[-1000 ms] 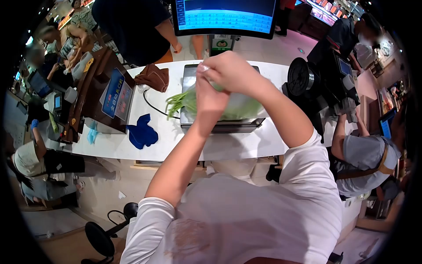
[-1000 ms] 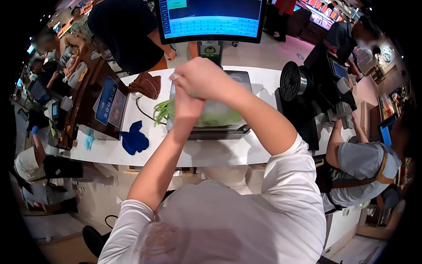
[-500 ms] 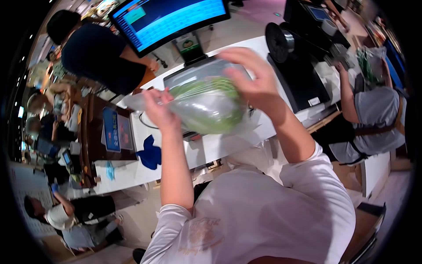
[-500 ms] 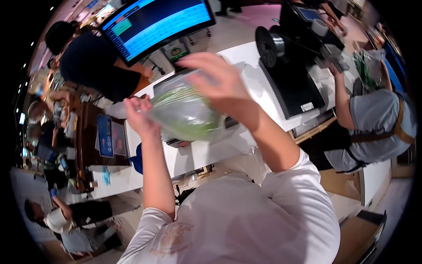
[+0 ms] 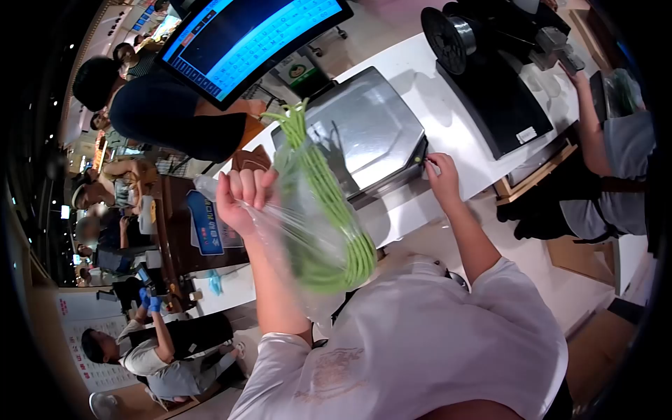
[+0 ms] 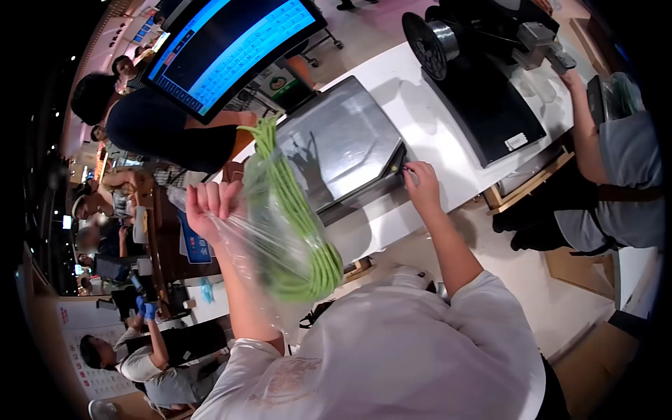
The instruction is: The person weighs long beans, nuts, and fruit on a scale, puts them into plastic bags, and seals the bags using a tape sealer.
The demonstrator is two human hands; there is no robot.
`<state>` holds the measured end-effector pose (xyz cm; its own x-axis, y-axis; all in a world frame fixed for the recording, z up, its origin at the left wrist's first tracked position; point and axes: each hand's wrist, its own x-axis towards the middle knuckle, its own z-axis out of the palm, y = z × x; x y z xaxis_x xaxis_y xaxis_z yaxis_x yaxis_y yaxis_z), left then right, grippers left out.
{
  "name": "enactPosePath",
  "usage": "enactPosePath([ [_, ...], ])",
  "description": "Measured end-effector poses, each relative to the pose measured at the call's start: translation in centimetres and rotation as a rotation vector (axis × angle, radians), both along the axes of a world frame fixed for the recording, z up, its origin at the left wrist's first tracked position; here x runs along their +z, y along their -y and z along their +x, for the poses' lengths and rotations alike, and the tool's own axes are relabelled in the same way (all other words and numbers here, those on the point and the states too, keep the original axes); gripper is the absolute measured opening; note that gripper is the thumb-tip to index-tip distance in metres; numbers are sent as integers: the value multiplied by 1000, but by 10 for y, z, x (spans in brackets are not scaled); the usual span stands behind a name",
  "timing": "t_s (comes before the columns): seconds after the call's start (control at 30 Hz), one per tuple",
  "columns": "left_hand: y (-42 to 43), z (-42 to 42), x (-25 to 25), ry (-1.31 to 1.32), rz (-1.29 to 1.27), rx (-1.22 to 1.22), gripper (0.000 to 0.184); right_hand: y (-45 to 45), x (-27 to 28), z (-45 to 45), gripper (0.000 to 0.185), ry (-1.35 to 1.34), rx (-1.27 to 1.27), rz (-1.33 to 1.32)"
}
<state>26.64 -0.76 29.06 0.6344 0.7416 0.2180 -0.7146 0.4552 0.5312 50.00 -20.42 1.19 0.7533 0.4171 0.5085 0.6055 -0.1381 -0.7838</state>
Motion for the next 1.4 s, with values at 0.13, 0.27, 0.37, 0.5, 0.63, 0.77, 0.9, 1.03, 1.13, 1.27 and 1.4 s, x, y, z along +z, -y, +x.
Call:
enactPosePath([
  [0.13, 3, -5, -2, -1, -96, -55, 53, -4, -4, 1, 8, -27, -26, 10],
  [0.27, 6, -14, 8, -3, -29, -9, 54, -5, 5, -12, 6, -195, -146, 33],
  [0.37, 14, -20, 20, 8, 58, 60, 54, -1, 28, -34, 6, -534, -220, 208],
  [0.5, 28, -25, 27, 28, 236, 110, 55, 9, 127, -71, 10, -1188, 197, 712],
  [0.63, 55, -22, 33, 96, 378, 112, 56, -15, 201, -139, 13, -1268, 522, 665],
  [0.77, 94, -19, 53, 160, 446, 94, 56, -16, 227, -159, 14, -1174, 719, 460],
  [0.9, 114, -27, 62, 324, 556, -24, 57, -7, 236, -175, 23, -941, 699, 430],
  [1.03, 130, -35, 75, 361, 597, -103, 58, -1, 245, -180, 43, -736, 671, 530],
  [1.13, 132, -39, 81, 384, 586, -139, 58, -6, 255, -169, 70, -834, 692, 516],
  [1.27, 131, -43, 87, 356, 486, -199, 55, -35, 204, -165, 71, -1083, 1090, 452],
  [1.4, 124, -61, 85, 166, 296, -164, 49, -72, 236, -166, 73, -1819, 1433, 569],
])
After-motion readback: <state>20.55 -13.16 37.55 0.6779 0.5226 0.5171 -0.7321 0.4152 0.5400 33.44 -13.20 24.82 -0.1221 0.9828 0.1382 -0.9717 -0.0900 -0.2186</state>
